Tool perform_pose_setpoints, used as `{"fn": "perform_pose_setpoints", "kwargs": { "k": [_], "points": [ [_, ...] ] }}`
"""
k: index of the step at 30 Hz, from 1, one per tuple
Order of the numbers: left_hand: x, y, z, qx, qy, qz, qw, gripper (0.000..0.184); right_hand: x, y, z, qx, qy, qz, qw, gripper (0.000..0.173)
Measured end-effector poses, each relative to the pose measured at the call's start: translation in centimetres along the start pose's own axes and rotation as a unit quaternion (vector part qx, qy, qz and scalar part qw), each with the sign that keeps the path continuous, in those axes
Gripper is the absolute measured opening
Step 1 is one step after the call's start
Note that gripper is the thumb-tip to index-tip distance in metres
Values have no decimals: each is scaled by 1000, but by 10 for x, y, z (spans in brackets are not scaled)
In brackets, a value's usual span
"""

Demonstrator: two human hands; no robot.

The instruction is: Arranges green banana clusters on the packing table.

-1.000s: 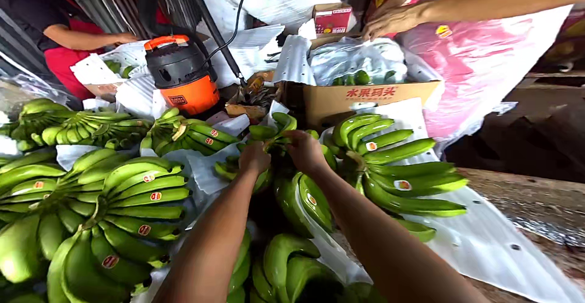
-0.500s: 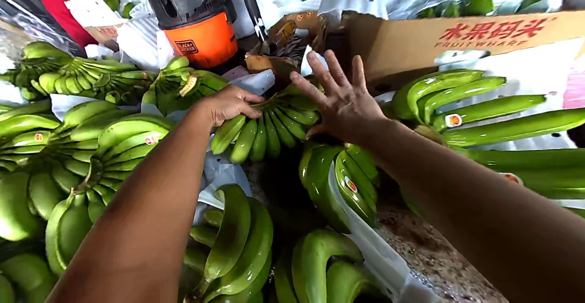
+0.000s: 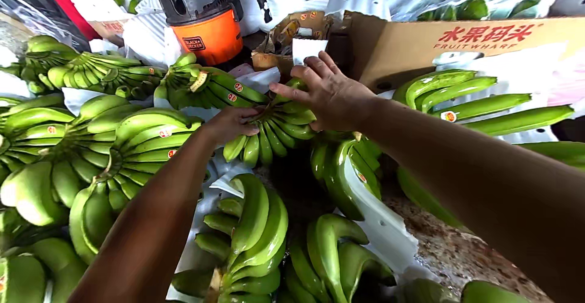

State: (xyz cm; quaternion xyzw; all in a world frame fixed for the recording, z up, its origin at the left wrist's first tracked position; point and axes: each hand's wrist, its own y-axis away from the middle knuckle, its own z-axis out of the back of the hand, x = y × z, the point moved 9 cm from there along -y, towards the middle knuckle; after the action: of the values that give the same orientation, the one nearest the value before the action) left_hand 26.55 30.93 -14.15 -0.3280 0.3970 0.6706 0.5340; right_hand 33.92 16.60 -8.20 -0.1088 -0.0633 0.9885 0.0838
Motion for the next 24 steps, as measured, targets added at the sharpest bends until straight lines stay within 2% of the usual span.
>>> {"fn": "perform_pose_setpoints", "kwargs": {
  "k": [1,3,5,6,8,9,11,15,19,21,23,24],
  "points": [
    [-2,5,0,-22,-30,-14,999,53,3,-4,2,30,-5,-16,999,133],
    [-16,18,-1,-92,-163,-54,981,55,6,-10,8,79,-11,-43,996,132],
    [-35,35,-11,-143,-315,-158,925,45,11,-14,13,103,-16,-64,992,131],
    [-42,43,-23,-136,-377,-224,888,41,14,-17,15,108,-14,-70,992,131],
    [-48,49,-47,-80,-474,-304,823,56,19,-22,18,119,-2,-74,990,129],
    [-47,46,-55,-64,-511,-310,799,62,20,-24,19,125,3,-75,989,129],
    [-47,40,-64,-67,-554,-291,777,65,19,-26,20,138,10,-83,987,128],
    [-44,33,-65,-85,-564,-206,795,67,13,-34,21,134,6,-83,987,126],
    [-39,31,-54,-84,-487,-192,848,69,4,-38,18,131,-9,-82,988,127],
    [-35,33,-49,-105,-429,-187,877,63,5,-42,18,119,-2,-63,991,126],
    [-30,35,-45,-154,-388,-183,890,50,6,-46,20,109,5,-40,993,124],
    [-28,36,-44,-166,-379,-172,894,50,8,-48,21,111,8,-32,993,123]
  ]
}}
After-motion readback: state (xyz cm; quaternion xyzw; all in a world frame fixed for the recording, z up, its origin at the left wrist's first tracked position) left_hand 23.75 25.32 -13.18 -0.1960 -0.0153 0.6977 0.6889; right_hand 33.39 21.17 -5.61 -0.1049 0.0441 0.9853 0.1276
